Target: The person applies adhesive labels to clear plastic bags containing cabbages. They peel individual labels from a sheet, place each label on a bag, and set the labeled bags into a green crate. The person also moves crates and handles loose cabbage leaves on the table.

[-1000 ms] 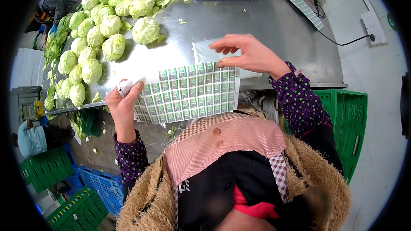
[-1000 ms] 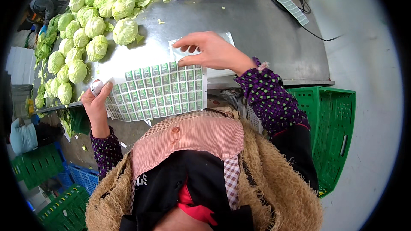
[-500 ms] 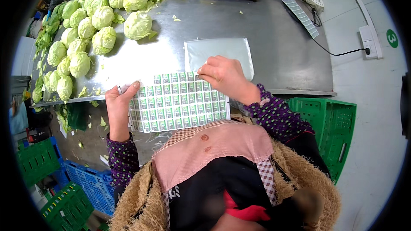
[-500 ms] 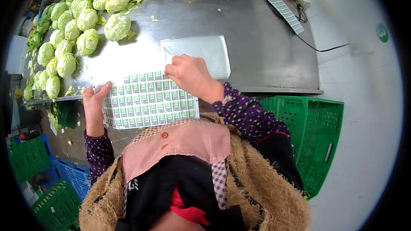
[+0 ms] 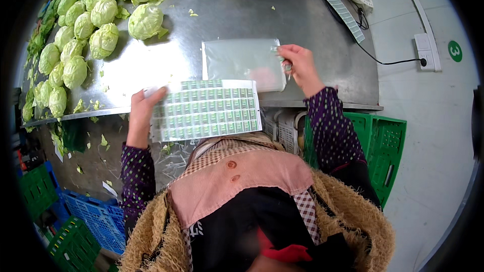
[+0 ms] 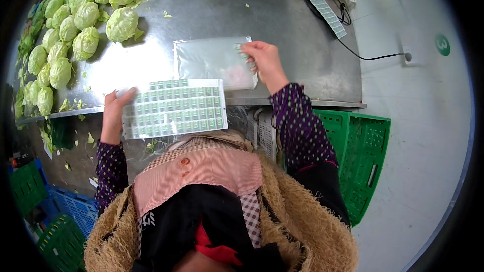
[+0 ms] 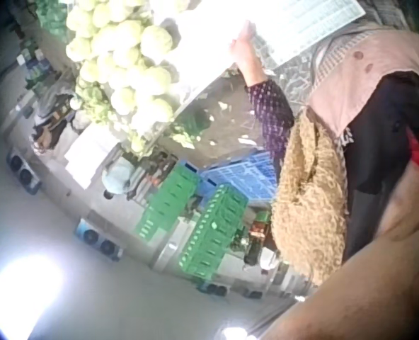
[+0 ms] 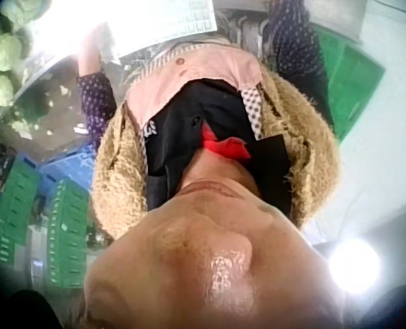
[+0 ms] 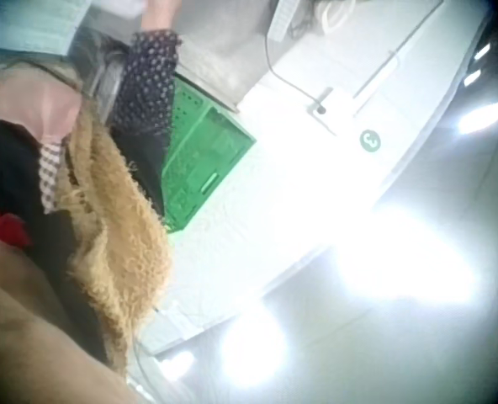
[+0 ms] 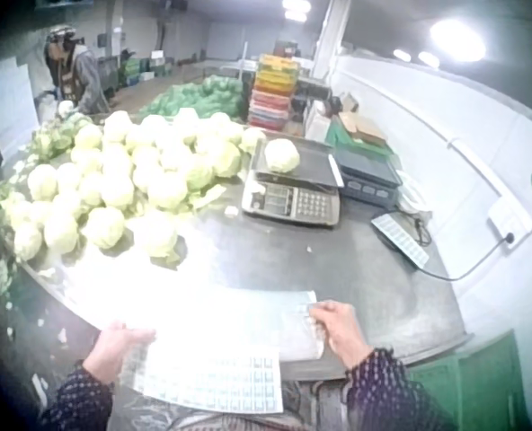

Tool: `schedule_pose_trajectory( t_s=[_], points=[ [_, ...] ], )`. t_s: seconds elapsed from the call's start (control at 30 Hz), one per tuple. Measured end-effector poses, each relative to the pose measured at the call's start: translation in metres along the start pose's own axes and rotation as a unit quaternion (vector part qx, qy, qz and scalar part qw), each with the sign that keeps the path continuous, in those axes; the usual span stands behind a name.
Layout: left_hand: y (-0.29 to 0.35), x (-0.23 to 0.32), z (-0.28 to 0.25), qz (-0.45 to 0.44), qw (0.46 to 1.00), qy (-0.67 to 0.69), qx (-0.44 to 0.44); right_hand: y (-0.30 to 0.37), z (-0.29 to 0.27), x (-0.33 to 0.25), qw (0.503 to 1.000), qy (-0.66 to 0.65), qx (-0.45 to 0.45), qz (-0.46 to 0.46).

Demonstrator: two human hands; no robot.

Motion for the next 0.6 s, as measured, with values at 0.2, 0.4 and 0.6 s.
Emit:
schedule_pose_trajectory(
  t_s=[0.2, 0.4, 0.6],
  points=[
    [-0.044, -0.042, 0.108, 0.014, 0.975, -0.118, -0.186, -0.055, 0.004, 0.041, 0.993, 0.07, 0.047, 0.087],
    [-0.055, -0.085, 0.138, 0.0, 0.971, -0.111, -0.211, -0.082, 0.014, 0.09, 0.912, 0.385, 0.092, -0.103],
    [-0.051, -0.073, 0.137, 0.003, 0.976, -0.118, -0.183, -0.053, -0.015, 0.05, 0.827, 0.541, -0.044, -0.147]
  ],
)
Point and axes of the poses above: each hand's wrist, its own y-axis away from the middle knuckle, its own z-axis out of the palm, x = y × z, the point moved 3 cm from there along -y, towards the middle knuckle, and after that the axes turned 2 degrees about -x, right-handed, at the moved point
